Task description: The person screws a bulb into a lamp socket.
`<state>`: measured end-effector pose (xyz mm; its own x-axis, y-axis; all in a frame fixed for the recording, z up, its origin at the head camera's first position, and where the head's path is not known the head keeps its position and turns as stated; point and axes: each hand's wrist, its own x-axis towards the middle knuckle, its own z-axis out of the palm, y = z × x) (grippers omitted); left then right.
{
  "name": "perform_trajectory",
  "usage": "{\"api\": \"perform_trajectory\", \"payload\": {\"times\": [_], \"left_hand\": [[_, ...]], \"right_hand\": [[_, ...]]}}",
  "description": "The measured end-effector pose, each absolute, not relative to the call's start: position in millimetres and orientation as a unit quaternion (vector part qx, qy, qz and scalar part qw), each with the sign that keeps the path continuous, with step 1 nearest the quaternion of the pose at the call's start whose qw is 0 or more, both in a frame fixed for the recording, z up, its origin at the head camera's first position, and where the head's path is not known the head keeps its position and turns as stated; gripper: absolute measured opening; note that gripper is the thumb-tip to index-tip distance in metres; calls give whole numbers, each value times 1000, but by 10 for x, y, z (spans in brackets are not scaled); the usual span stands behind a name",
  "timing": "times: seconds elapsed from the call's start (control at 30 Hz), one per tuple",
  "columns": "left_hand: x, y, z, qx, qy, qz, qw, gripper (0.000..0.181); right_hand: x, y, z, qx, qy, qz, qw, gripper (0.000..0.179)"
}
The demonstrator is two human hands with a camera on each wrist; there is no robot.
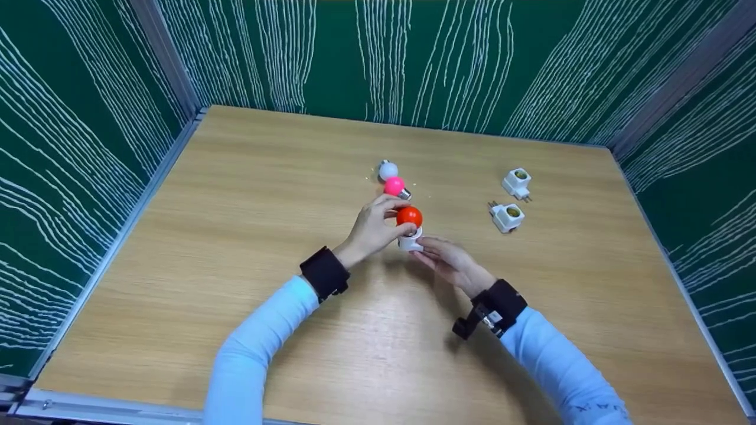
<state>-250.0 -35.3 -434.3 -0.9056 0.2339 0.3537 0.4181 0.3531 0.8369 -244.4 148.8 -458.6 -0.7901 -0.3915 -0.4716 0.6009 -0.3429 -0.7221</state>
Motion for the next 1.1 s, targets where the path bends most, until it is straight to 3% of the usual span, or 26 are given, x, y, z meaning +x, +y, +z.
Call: {"api": "perform_trajectory", "payload": {"times": [0.5,0.77,1.0,1.1], "left_hand": [[-2532,-364,-4370,-218,-775,-592,7,42],[-2521,-356,-4375,-220,-773,-595,17,43],[-2496,-297,-4369,-194,-822,-529,82,49],[-2493,-271,-4352,-183,-836,-510,86,50]], "right_hand": [[-2427,1551,-4581,111,492,-811,297,20],[-2427,1533,-4599,106,493,-815,285,23],[-2436,1506,-4609,114,490,-815,287,21],[-2437,1508,-4610,118,491,-813,288,21]]}}
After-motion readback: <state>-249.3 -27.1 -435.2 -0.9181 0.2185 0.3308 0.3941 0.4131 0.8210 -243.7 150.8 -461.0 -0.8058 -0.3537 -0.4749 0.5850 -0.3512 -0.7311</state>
